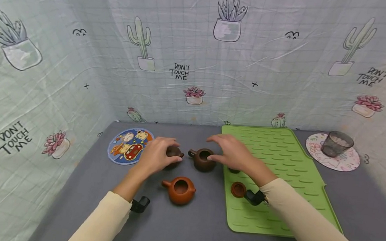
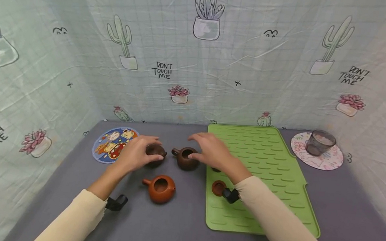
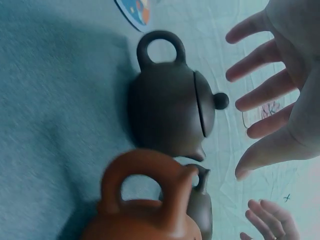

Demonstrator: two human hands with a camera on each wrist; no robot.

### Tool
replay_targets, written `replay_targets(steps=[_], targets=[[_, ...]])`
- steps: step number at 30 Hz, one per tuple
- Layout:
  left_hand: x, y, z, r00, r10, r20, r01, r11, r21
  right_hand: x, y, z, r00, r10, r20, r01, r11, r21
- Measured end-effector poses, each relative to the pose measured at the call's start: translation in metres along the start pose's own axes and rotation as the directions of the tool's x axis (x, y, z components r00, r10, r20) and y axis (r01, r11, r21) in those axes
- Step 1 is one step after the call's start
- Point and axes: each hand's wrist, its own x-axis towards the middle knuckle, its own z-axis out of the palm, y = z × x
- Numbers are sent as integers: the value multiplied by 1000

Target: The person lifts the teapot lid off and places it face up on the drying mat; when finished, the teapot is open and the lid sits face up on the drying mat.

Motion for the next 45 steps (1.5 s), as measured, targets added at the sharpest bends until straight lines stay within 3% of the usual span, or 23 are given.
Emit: replay_targets(steps=[7, 13, 22, 38, 45], targets=[[-6, -12, 0, 998, -55, -35, 56, 998, 23, 16, -16, 10, 999, -12, 33, 12, 1000, -2], [-12, -22, -2, 993, -111, -46, 110, 994, -21, 28, -33, 19, 998, -19, 52, 18, 1000, 7], [-21, -36, -3, 985, -157, -71, 153, 986, -62, 42, -54, 36, 994, -100, 37, 100, 995, 17], [-32, -48, 9, 967, -247, -57, 242, 967, -77, 54, -56, 54, 980, -196, 5, 197, 980, -7], [-33, -49, 14, 969, -239, -58, 235, 969, -72, 59, -56, 63, 972, -233, 34, 234, 972, -34]])
